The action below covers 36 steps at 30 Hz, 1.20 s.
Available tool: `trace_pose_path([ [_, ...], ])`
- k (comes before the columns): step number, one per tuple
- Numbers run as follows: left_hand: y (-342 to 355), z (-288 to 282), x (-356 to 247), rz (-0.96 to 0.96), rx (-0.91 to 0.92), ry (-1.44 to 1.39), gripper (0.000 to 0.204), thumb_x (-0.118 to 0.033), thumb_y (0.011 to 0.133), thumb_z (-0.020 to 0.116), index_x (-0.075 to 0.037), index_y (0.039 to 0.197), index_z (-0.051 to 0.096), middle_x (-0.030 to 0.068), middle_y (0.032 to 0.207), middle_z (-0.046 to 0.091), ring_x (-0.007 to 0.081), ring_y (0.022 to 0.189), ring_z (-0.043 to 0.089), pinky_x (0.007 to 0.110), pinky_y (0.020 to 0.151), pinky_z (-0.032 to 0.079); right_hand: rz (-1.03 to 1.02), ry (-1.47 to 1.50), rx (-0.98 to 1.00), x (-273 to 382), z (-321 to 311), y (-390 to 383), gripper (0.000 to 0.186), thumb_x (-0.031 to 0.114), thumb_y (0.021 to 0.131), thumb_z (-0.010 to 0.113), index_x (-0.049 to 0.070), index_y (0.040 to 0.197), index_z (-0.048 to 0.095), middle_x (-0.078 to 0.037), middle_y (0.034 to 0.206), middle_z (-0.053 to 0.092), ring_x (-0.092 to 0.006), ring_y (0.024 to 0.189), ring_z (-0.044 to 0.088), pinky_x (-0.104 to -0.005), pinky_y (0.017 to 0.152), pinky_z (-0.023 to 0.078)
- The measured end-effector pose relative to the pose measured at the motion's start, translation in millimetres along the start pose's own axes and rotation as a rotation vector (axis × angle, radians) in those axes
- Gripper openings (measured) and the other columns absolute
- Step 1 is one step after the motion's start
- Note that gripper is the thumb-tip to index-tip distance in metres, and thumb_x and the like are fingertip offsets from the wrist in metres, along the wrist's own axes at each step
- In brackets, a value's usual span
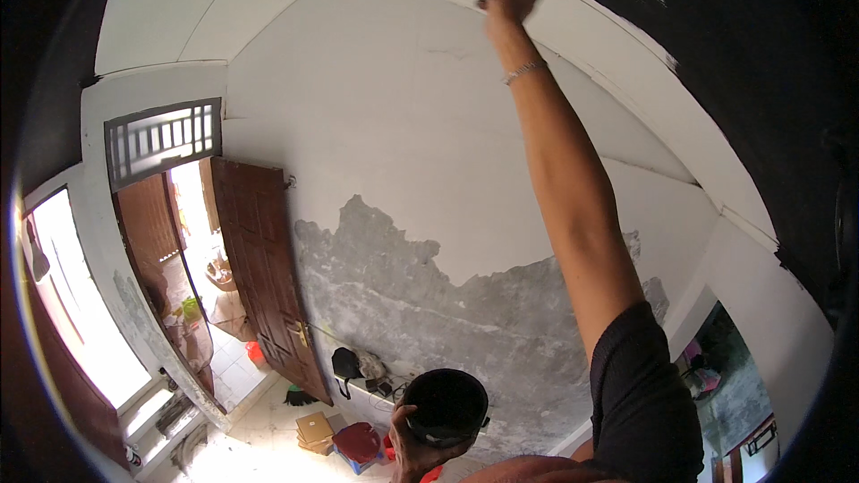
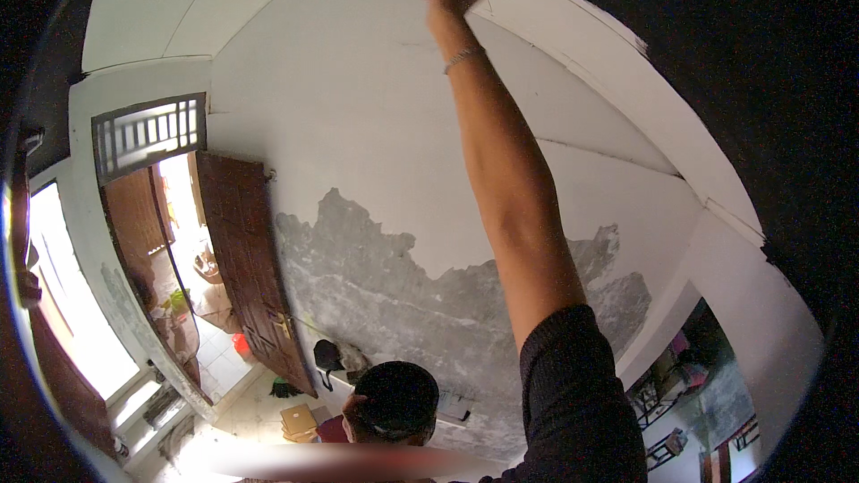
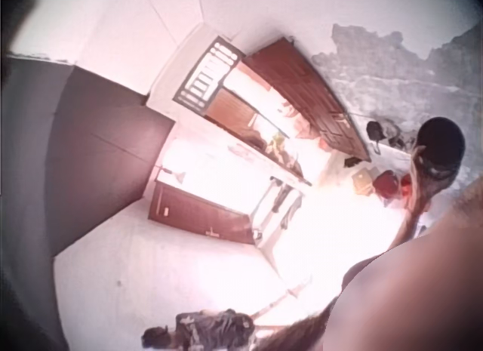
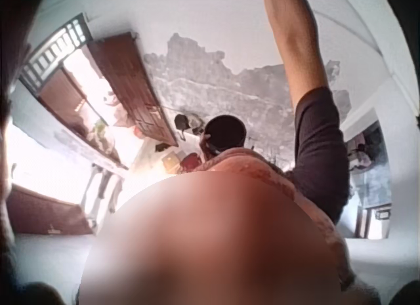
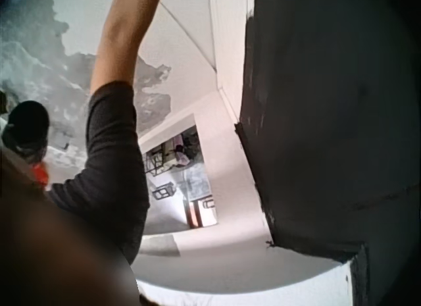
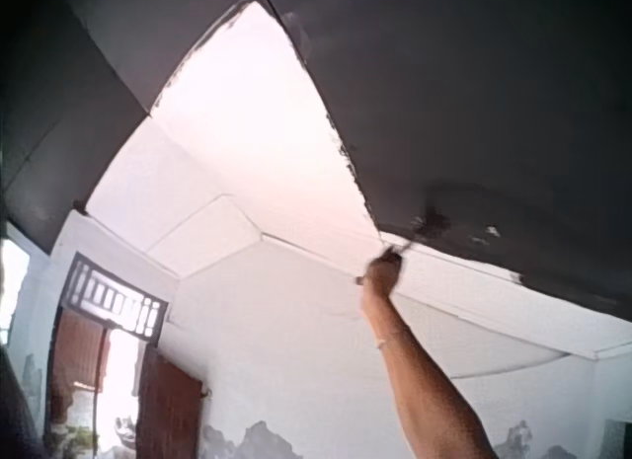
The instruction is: The person paints the ceiling with black paint using a brush. They repeatedly dip the brush into a paint can held in the other hand and apply paint to the ceiling surface while standing on a ladder.
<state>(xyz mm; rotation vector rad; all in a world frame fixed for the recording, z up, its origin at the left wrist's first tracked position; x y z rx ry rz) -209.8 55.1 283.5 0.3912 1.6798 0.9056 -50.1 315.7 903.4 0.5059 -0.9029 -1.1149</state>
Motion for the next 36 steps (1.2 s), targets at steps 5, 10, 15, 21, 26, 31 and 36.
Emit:
trace_pose_path([
  [5, 4, -8, -1, 0.038, -0.037, 0.035, 0.108, -0.037, 0.05, 0.101, -0.015, 0.131, 0.033, 0.0225, 0.125, 0.053, 0.0387, 0.112, 0.059, 0.051, 0.091, 0.051, -0.22, -0.537, 0.404, -12, 39, -23, 0.049, 0.048, 0.101, 0.056, -0.001, 0.102, 0.051, -0.012, 0.083, 0.064, -0.0211, 0.064, 0.065, -0.0358, 0.051, 0.061],
  [10, 9, -4, 5, 0.01, 0.0, 0.039, 0.109, -0.035, 0.049, 0.102, -0.015, 0.132, 0.033, 0.0228, 0.125, 0.053, 0.0397, 0.113, 0.058, 0.051, 0.091, 0.051, -0.478, -0.833, 0.237, 37, -43, 26, 0.04, 0.041, 0.101, 0.057, 0.002, 0.107, 0.057, -0.02, 0.093, 0.072, -0.0354, 0.082, 0.073, -0.0442, 0.058, 0.06],
  [15, 7, 4, 7, 0.056, 0.037, -0.014, 0.109, -0.036, 0.05, 0.101, -0.015, 0.132, 0.033, 0.0226, 0.126, 0.052, 0.0397, 0.113, 0.058, 0.051, 0.091, 0.051, -1.049, -1.268, -0.044, 116, -170, 15, 0.033, 0.032, 0.102, 0.056, 0.004, 0.089, 0.065, -0.02, 0.076, 0.071, -0.0413, 0.073, 0.07, -0.0502, 0.064, 0.054],
  [21, -4, 21, 21, -0.009, 0.065, -0.11, 0.109, -0.038, 0.051, 0.101, -0.017, 0.132, 0.032, 0.0231, 0.128, 0.05, 0.0404, 0.114, 0.057, 0.053, 0.092, 0.05, -1.014, -1.275, -0.07, 87, -176, -37, 0.031, 0.033, 0.103, 0.055, 0.004, 0.093, 0.061, -0.019, 0.078, 0.071, -0.0389, 0.074, 0.072, -0.0492, 0.065, 0.055],
  [26, 4, 23, 14, 0.03, 0.094, -0.07, 0.108, -0.039, 0.051, 0.1, -0.018, 0.132, 0.032, 0.0234, 0.128, 0.05, 0.0404, 0.114, 0.057, 0.053, 0.092, 0.05, -1.063, -1.41, 0.114, 98, -84, -12, 0.034, 0.037, 0.103, 0.054, 0.005, 0.096, 0.064, -0.022, 0.078, 0.07, -0.0431, 0.078, 0.07, -0.0514, 0.066, 0.056],
  [31, 9, 32, 6, 0.02, 0.128, -0.028, 0.107, -0.039, 0.051, 0.1, -0.018, 0.131, 0.032, 0.0233, 0.126, 0.051, 0.04, 0.113, 0.058, 0.052, 0.09, 0.05, -1.002, -1.483, -0.046, 131, -131, 4, 0.034, 0.037, 0.103, 0.053, 0.007, 0.108, 0.067, -0.026, 0.084, 0.071, -0.0443, 0.084, 0.071, -0.0536, 0.073, 0.056],
  [36, -5, 36, 23, 0.025, 0.131, -0.107, 0.108, -0.04, 0.05, 0.101, -0.017, 0.131, 0.032, 0.0231, 0.127, 0.05, 0.0402, 0.114, 0.057, 0.052, 0.091, 0.05, -1.024, -1.212, -0.336, 150, -240, -51, 0.031, 0.031, 0.104, 0.053, 0.002, 0.095, 0.062, -0.021, 0.081, 0.072, -0.0397, 0.076, 0.072, -0.0521, 0.067, 0.057],
])
Point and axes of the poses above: each hand's wrist, its own y-axis towards the middle knuckle, its own z-axis out of the palm, x = y × z, the point moved 8 cm from there along y, towards the middle knuckle
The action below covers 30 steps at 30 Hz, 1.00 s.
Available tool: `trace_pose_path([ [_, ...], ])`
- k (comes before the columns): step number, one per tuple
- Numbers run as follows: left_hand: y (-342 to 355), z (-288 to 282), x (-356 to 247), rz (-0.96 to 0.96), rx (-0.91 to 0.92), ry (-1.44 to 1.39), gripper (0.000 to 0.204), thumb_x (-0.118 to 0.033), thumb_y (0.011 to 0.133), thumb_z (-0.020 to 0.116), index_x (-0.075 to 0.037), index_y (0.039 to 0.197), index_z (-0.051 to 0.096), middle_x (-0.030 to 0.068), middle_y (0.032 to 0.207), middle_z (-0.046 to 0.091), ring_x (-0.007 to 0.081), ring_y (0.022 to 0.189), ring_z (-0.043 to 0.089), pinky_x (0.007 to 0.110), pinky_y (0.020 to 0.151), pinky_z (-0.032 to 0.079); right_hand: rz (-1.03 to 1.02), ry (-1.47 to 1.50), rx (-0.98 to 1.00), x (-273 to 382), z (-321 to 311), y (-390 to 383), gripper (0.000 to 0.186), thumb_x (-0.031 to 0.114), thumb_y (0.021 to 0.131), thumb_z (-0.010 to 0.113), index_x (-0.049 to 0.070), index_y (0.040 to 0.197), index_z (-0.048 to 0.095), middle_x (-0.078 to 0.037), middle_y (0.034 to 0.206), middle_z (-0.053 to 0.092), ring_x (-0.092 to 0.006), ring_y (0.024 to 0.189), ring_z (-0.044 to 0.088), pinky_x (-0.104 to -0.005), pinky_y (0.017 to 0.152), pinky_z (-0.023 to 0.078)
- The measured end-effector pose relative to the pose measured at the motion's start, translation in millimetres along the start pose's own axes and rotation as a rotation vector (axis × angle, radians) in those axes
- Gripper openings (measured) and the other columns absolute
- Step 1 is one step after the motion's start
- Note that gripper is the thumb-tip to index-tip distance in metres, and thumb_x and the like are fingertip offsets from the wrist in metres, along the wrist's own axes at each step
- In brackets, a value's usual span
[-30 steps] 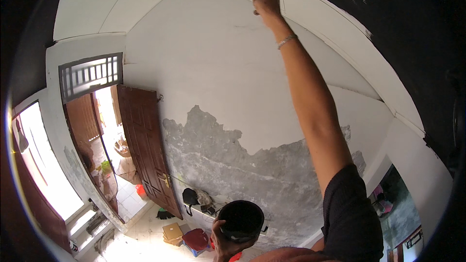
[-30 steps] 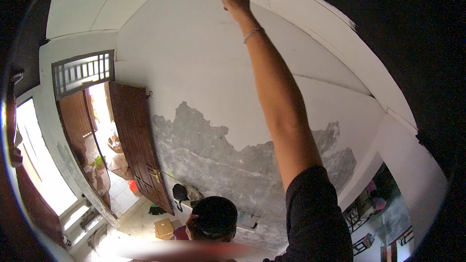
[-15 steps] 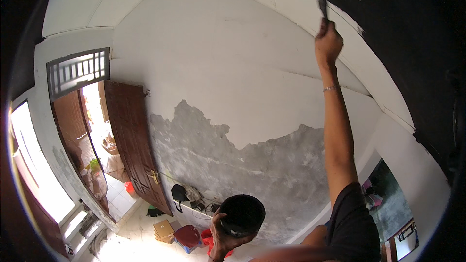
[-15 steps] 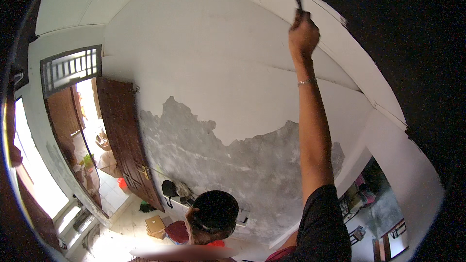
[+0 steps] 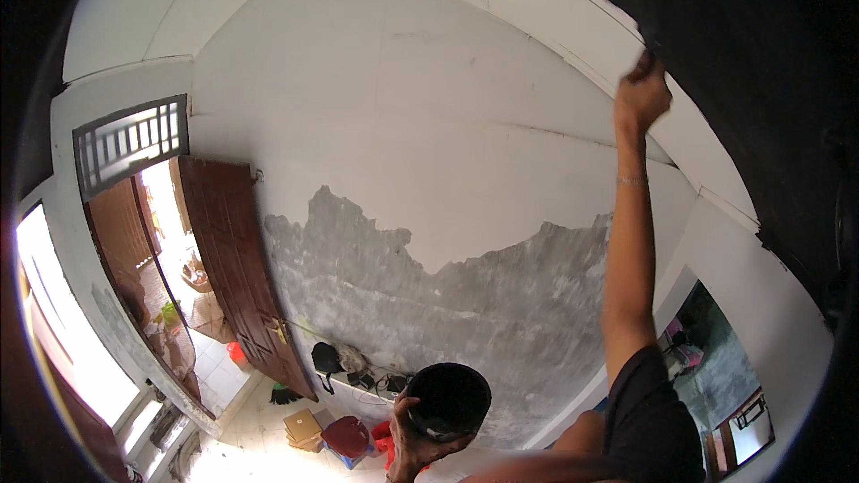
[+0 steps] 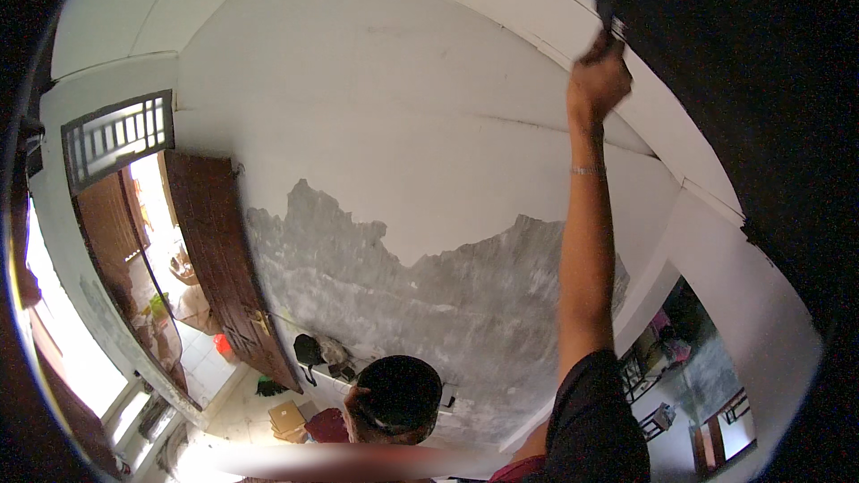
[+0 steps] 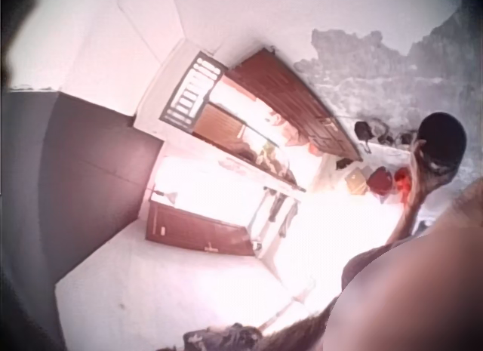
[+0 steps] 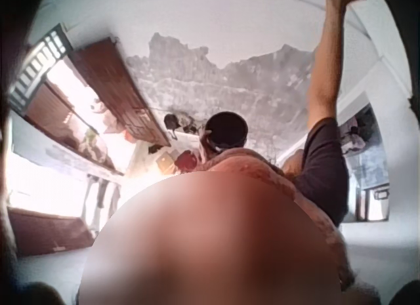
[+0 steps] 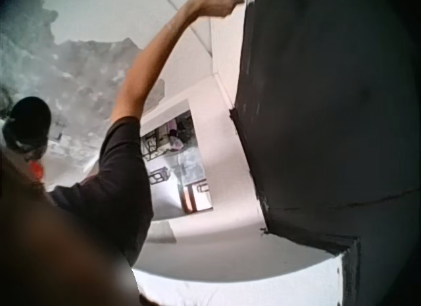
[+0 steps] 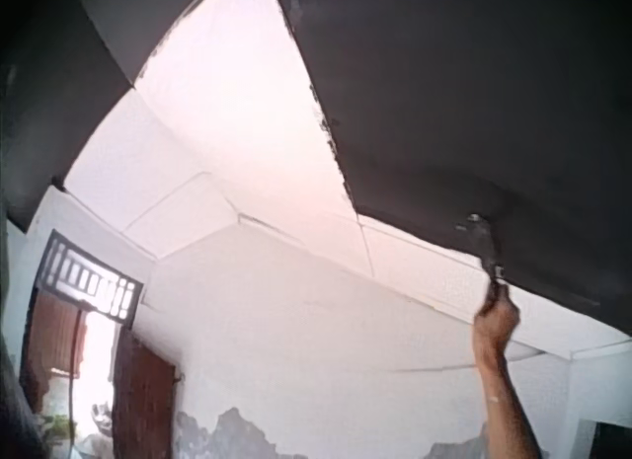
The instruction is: The person paints the ceiling with black paint using a brush. They repeatedly dip the brush into a paint can held in the other hand and apply paint to the ceiling surface while standing on a ladder.
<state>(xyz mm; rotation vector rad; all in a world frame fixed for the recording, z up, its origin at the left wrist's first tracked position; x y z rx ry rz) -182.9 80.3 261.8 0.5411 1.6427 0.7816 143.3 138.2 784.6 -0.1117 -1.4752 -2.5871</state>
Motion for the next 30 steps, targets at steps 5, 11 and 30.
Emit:
trace_pose_path([
  [5, -25, 2, 33, -0.163, 0.051, -0.067, 0.111, -0.041, 0.049, 0.101, -0.015, 0.132, 0.031, 0.0231, 0.129, 0.05, 0.0398, 0.116, 0.056, 0.052, 0.092, 0.05, 0.166, 0.113, -0.157, -18, -12, -39, 0.018, 0.01, 0.094, 0.061, -0.006, 0.091, 0.054, -0.022, 0.07, 0.065, -0.0394, 0.071, 0.07, -0.045, 0.063, 0.056],
  [11, -20, -17, 14, -0.084, -0.024, 0.18, 0.114, -0.045, 0.047, 0.101, -0.014, 0.132, 0.031, 0.0234, 0.131, 0.049, 0.0393, 0.118, 0.056, 0.051, 0.092, 0.05, 0.448, 0.434, -0.099, 92, 111, -3, 0.027, -0.005, 0.084, 0.063, -0.013, 0.101, 0.043, -0.028, 0.081, 0.065, -0.0364, 0.071, 0.07, -0.0417, 0.062, 0.058],
  [30, 16, -1, -5, -0.033, 0.04, -0.004, 0.111, -0.041, 0.049, 0.101, -0.019, 0.132, 0.031, 0.0249, 0.133, 0.048, 0.0411, 0.117, 0.055, 0.053, 0.093, 0.049, 0.017, 0.02, 0.022, -20, -30, 3, 0.013, 0.008, 0.095, 0.059, -0.003, 0.099, 0.065, -0.024, 0.091, 0.071, -0.0417, 0.086, 0.072, -0.049, 0.074, 0.056],
])
Point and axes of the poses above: each hand's wrist, its own y-axis towards the middle knuckle, its own z-axis out of the palm, x = y × z, the point moved 8 cm from there along y, towards the middle knuckle
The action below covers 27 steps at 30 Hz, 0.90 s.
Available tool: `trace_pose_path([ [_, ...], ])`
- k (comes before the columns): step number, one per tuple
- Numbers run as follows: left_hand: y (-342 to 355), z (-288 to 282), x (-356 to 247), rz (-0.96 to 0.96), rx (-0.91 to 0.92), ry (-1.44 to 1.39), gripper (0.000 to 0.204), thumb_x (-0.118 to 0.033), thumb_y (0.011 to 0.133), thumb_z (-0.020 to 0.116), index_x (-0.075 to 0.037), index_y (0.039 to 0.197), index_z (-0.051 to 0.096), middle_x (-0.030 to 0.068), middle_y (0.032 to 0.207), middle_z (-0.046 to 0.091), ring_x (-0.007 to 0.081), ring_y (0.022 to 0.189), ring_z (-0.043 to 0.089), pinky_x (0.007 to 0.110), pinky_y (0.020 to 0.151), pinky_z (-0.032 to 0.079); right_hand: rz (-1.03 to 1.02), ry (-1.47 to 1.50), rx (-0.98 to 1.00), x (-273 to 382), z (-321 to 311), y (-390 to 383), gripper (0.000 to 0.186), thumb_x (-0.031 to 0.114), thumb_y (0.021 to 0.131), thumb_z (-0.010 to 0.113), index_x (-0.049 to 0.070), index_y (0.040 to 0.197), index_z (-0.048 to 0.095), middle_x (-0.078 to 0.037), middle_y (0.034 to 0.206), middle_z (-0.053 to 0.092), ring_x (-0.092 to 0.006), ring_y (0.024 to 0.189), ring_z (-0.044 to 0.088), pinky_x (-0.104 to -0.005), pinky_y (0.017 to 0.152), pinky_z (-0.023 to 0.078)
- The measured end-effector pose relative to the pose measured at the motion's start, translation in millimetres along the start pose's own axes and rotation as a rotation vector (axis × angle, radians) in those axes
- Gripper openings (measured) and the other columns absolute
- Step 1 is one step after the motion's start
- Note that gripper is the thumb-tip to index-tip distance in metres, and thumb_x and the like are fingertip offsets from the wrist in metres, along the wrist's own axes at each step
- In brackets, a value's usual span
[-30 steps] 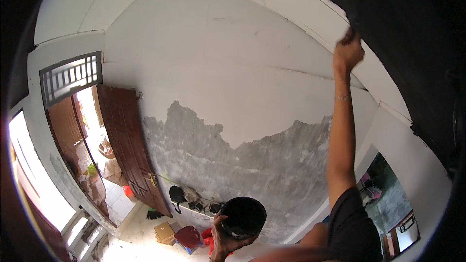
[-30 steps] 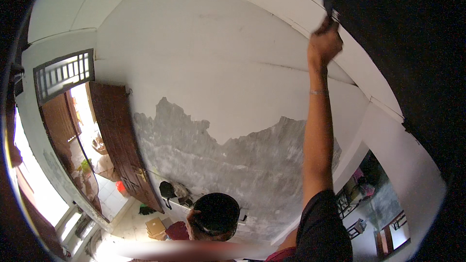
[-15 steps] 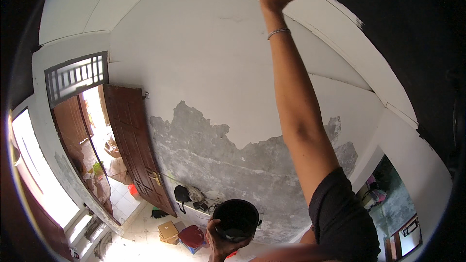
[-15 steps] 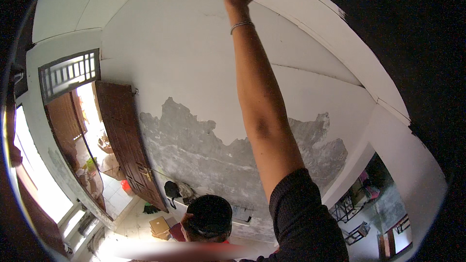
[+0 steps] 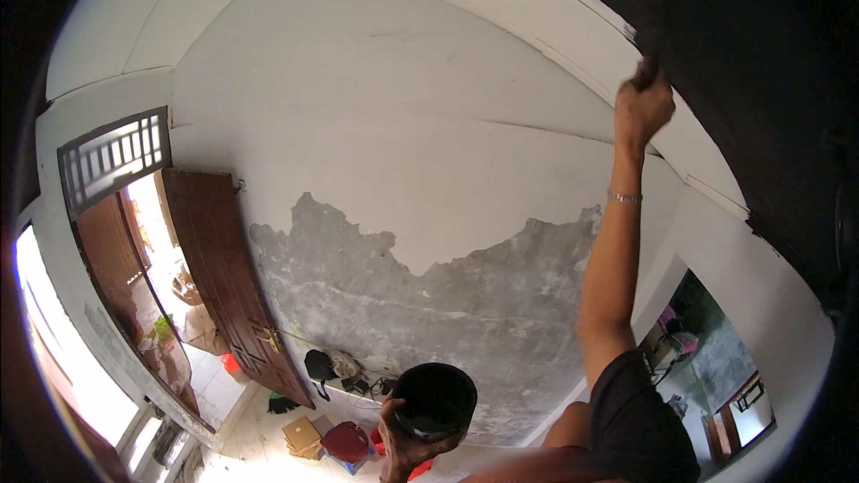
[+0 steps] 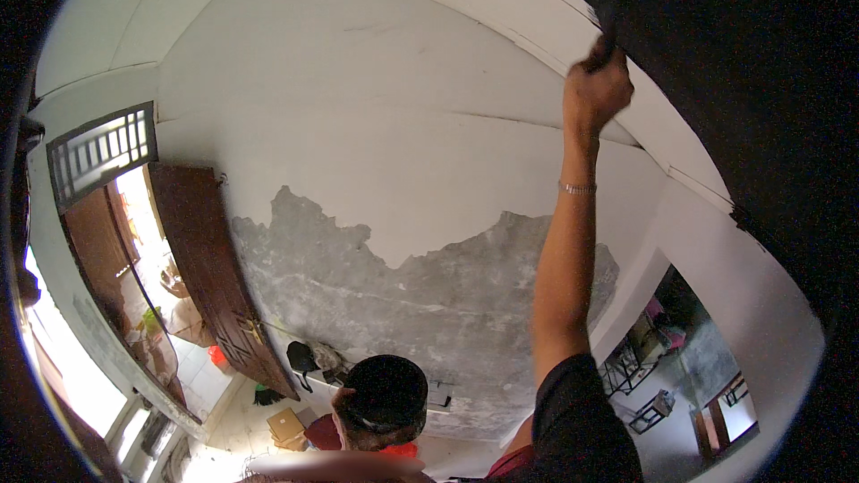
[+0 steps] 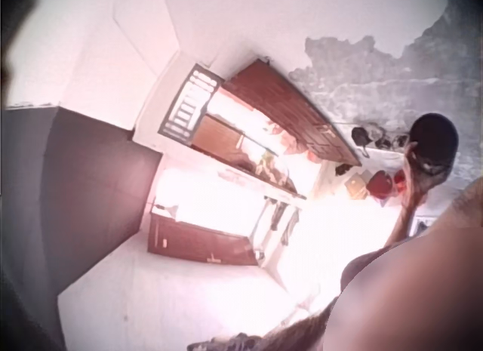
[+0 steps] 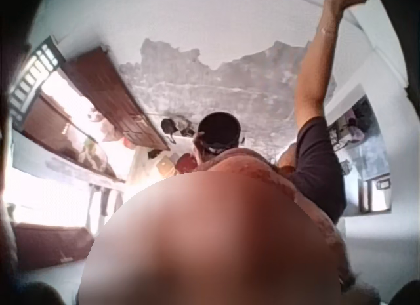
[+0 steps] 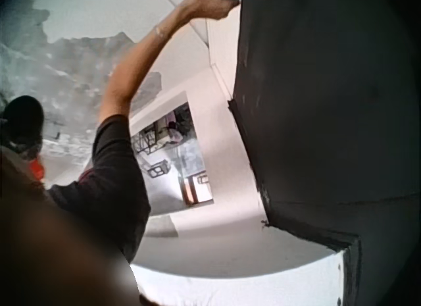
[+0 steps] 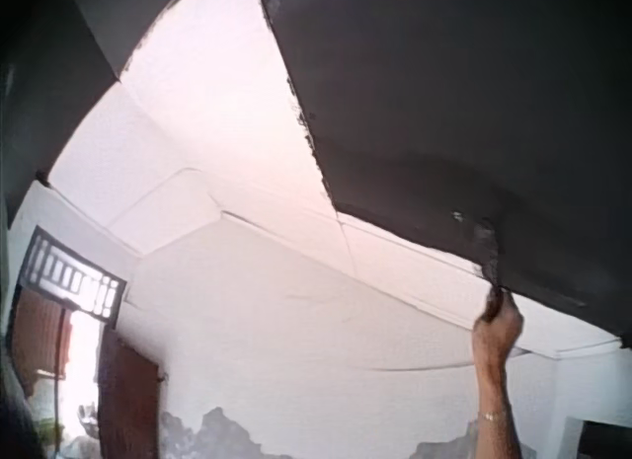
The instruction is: The person paints the ceiling with black paint using a brush. They repeatedly dip the brush into a paint can held in the other hand and apply paint to the ceiling surface while standing on a ladder.
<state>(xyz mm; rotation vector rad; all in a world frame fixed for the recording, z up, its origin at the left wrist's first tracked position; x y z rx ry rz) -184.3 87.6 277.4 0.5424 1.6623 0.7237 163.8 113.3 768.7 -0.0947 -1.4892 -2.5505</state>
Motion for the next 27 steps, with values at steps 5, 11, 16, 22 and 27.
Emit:
trace_pose_path([
  [5, 0, -1, -4, 0.029, -0.019, 0.001, 0.11, -0.04, 0.05, 0.101, -0.019, 0.132, 0.031, 0.0256, 0.132, 0.047, 0.0413, 0.118, 0.055, 0.054, 0.093, 0.049, 0.347, 0.031, -0.206, -14, -19, -40, 0.02, 0.007, 0.093, 0.06, -0.012, 0.097, 0.057, -0.03, 0.084, 0.067, -0.044, 0.08, 0.071, -0.0457, 0.071, 0.057],
  [11, -8, -7, -2, 0.025, -0.06, 0.043, 0.111, -0.041, 0.049, 0.101, -0.017, 0.132, 0.031, 0.0245, 0.129, 0.05, 0.0401, 0.115, 0.057, 0.053, 0.091, 0.049, 0.17, 0.3, -0.209, 77, 93, 8, 0.016, -0.002, 0.08, 0.065, -0.008, 0.087, 0.052, -0.02, 0.076, 0.065, -0.029, 0.068, 0.068, -0.0377, 0.059, 0.053],
  [16, -16, -3, 9, -0.042, -0.023, 0.07, 0.111, -0.042, 0.049, 0.101, -0.016, 0.131, 0.031, 0.0227, 0.126, 0.052, 0.0386, 0.112, 0.059, 0.051, 0.089, 0.05, -0.108, 0.24, -0.237, 179, 136, 15, 0.015, 0.005, 0.093, 0.059, -0.01, 0.091, 0.06, -0.022, 0.071, 0.066, -0.0372, 0.056, 0.063, -0.0427, 0.054, 0.053],
  [22, -11, 14, 8, -0.025, 0.045, 0.005, 0.112, -0.042, 0.049, 0.101, -0.017, 0.132, 0.03, 0.0215, 0.126, 0.052, 0.0372, 0.111, 0.059, 0.051, 0.088, 0.051, -0.068, 0.256, 0.092, 149, 87, -9, 0.01, 0.004, 0.086, 0.06, -0.003, 0.079, 0.06, -0.02, 0.07, 0.067, -0.0394, 0.066, 0.067, -0.0457, 0.063, 0.053],
  [27, 1, 25, -8, 0.065, 0.064, -0.011, 0.113, -0.041, 0.049, 0.101, -0.017, 0.133, 0.03, 0.0222, 0.127, 0.052, 0.0384, 0.112, 0.059, 0.052, 0.09, 0.05, -0.023, 0.201, 0.105, 10, -23, 20, 0.017, 0.012, 0.096, 0.057, -0.001, 0.098, 0.069, -0.022, 0.086, 0.072, -0.0389, 0.082, 0.07, -0.045, 0.076, 0.054],
])
Point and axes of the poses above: each hand's wrist, its own y-axis towards the middle knuckle, its own z-axis out of the palm, x = y × z, the point moved 8 cm from there along y, towards the middle knuckle
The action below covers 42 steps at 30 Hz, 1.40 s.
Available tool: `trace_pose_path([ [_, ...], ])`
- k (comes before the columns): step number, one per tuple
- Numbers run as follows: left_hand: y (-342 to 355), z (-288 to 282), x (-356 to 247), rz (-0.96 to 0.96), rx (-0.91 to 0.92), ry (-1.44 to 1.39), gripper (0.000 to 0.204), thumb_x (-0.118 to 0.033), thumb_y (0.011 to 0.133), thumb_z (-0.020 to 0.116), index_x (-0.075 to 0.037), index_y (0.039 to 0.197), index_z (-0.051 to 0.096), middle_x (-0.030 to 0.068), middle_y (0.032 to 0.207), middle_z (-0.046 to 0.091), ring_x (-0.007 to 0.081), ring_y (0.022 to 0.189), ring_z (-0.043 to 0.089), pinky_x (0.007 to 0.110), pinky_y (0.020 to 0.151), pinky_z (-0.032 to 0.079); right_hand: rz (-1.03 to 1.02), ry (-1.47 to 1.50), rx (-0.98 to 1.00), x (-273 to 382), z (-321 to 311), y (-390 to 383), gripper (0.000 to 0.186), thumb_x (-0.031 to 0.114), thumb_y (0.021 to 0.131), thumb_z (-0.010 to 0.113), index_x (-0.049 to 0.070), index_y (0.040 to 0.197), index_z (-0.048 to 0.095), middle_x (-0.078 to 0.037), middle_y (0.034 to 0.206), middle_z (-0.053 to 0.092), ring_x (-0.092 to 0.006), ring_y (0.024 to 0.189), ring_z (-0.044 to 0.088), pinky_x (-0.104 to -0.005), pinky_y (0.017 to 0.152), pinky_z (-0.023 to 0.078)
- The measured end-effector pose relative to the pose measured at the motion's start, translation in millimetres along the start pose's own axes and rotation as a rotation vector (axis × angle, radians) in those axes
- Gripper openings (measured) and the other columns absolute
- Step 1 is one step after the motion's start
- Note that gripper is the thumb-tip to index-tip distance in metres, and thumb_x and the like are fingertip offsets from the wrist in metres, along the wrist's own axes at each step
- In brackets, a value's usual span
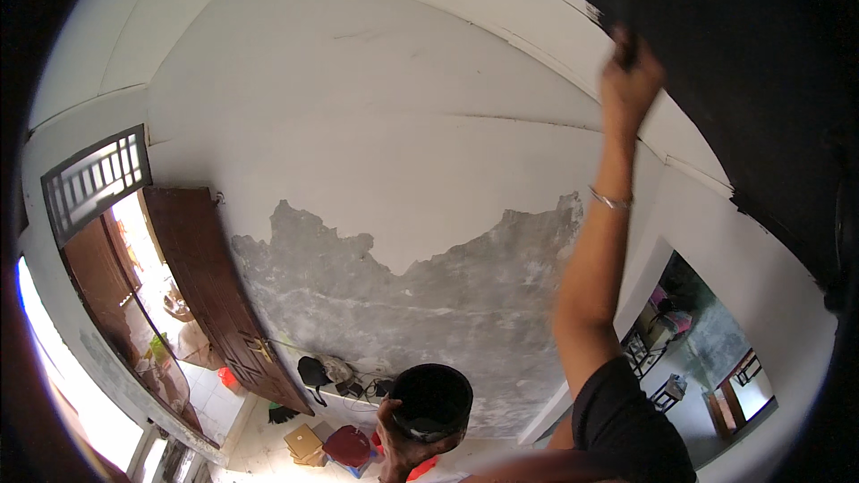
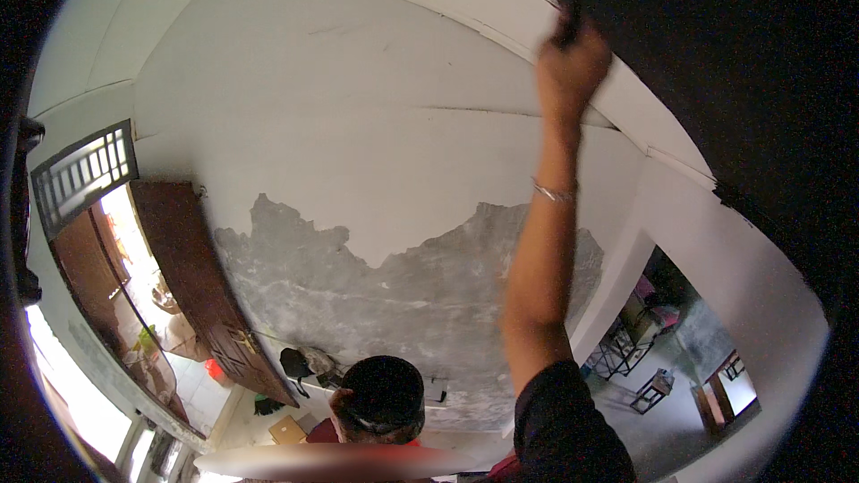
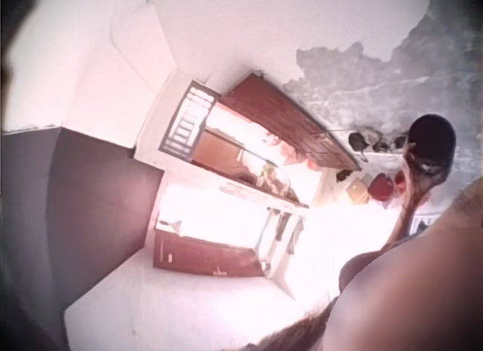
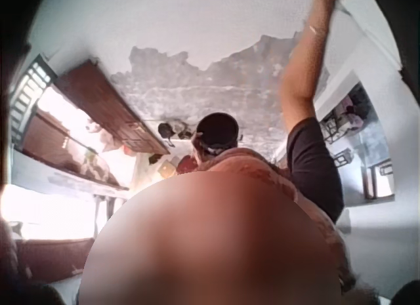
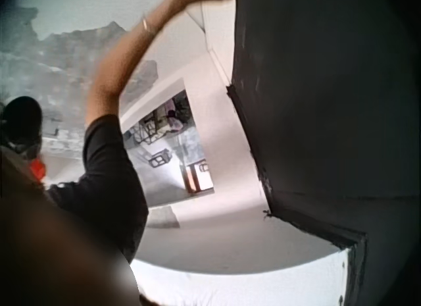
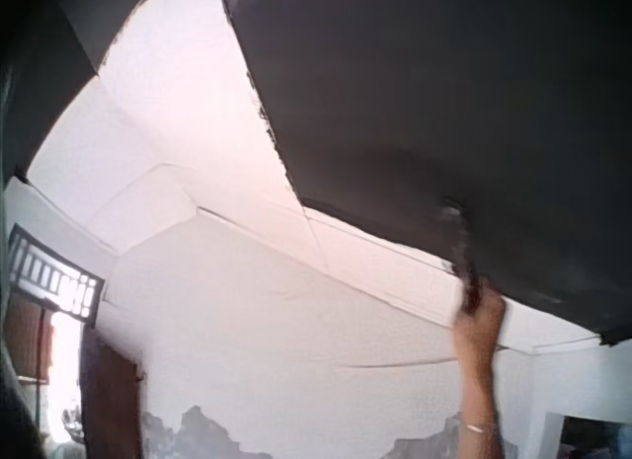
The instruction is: The person paints the ceiling with black paint using a brush. They repeatedly dip the brush into a paint can held in the other hand and apply paint to the ceiling surface while standing on a ladder.
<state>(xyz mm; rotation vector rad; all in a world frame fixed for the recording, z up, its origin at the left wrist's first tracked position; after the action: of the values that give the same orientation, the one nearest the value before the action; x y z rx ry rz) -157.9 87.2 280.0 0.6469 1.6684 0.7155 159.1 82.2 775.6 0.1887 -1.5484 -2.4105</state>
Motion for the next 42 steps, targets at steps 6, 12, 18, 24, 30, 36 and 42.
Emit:
trace_pose_path([
  [6, 6, 12, -1, 0.006, 0.063, -0.021, 0.113, -0.043, 0.05, 0.1, -0.017, 0.134, 0.029, 0.0241, 0.128, 0.049, 0.0403, 0.112, 0.058, 0.053, 0.093, 0.049, 0.322, -0.077, -0.167, -94, -102, -52, 0.029, 0.017, 0.103, 0.05, -0.005, 0.11, 0.068, -0.024, 0.107, 0.07, -0.0391, 0.097, 0.07, -0.0436, 0.084, 0.055],
  [12, -2, 4, 2, -0.046, 0.008, -0.055, 0.113, -0.042, 0.051, 0.1, -0.016, 0.134, 0.029, 0.024, 0.13, 0.048, 0.0404, 0.116, 0.056, 0.053, 0.093, 0.05, 0.206, -0.253, -0.417, -40, -39, -46, 0.021, 0.004, 0.082, 0.067, -0.01, 0.096, 0.059, -0.025, 0.092, 0.068, -0.036, 0.082, 0.071, -0.0419, 0.07, 0.056],
  [18, -10, -15, -2, -0.007, -0.077, 0.019, 0.111, -0.041, 0.052, 0.1, -0.015, 0.134, 0.03, 0.0244, 0.132, 0.048, 0.0413, 0.117, 0.056, 0.053, 0.093, 0.051, 0.172, 0.175, -0.28, 102, 118, -12, 0.011, -0.003, 0.081, 0.062, -0.007, 0.084, 0.052, -0.025, 0.075, 0.067, -0.0403, 0.071, 0.072, -0.0415, 0.06, 0.056],
  [24, -12, -33, 1, -0.041, -0.132, 0.031, 0.111, -0.041, 0.052, 0.1, -0.015, 0.134, 0.03, 0.0246, 0.133, 0.048, 0.041, 0.119, 0.056, 0.053, 0.095, 0.05, 0.022, 0.231, 0.244, 187, 215, -17, 0.022, 0.018, 0.099, 0.054, -0.002, 0.094, 0.061, -0.028, 0.08, 0.069, -0.0469, 0.081, 0.07, -0.0529, 0.079, 0.056],
  [30, -7, -40, 4, -0.063, -0.131, 0.123, 0.108, -0.04, 0.053, 0.1, -0.015, 0.133, 0.031, 0.0234, 0.13, 0.048, 0.04, 0.117, 0.055, 0.052, 0.096, 0.048, -0.003, -0.011, 0.187, 106, 194, 18, 0.02, 0.021, 0.097, 0.056, 0.003, 0.093, 0.063, -0.024, 0.082, 0.071, -0.0456, 0.082, 0.069, -0.0546, 0.074, 0.054],
  [36, 5, -35, 6, -0.017, -0.094, 0.167, 0.11, -0.04, 0.052, 0.1, -0.013, 0.133, 0.031, 0.0225, 0.128, 0.049, 0.0399, 0.115, 0.055, 0.052, 0.095, 0.047, -0.026, -0.095, -0.033, -29, 44, -17, 0.018, 0.014, 0.097, 0.058, 0.0, 0.106, 0.064, -0.022, 0.102, 0.072, -0.0377, 0.094, 0.072, -0.0464, 0.079, 0.057],
  [42, 19, -14, 12, 0.01, -0.003, 0.113, 0.111, -0.04, 0.051, 0.1, -0.013, 0.133, 0.031, 0.025, 0.133, 0.047, 0.0406, 0.119, 0.053, 0.053, 0.096, 0.046, 0.652, 0.121, -0.065, -132, -133, -136, 0.033, 0.024, 0.106, 0.053, 0.003, 0.131, 0.05, -0.008, 0.092, 0.061, -0.012, 0.064, 0.051, -0.0274, 0.048, 0.04],
])
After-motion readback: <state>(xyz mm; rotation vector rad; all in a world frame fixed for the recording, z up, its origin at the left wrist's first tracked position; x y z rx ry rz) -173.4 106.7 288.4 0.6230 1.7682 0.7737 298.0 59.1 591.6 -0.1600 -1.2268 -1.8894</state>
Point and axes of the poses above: each hand's wrist, its own y-axis towards the middle knuckle, its own z-axis out of the palm, x = y × z, the point moved 8 cm from there along y, towards the middle knuckle
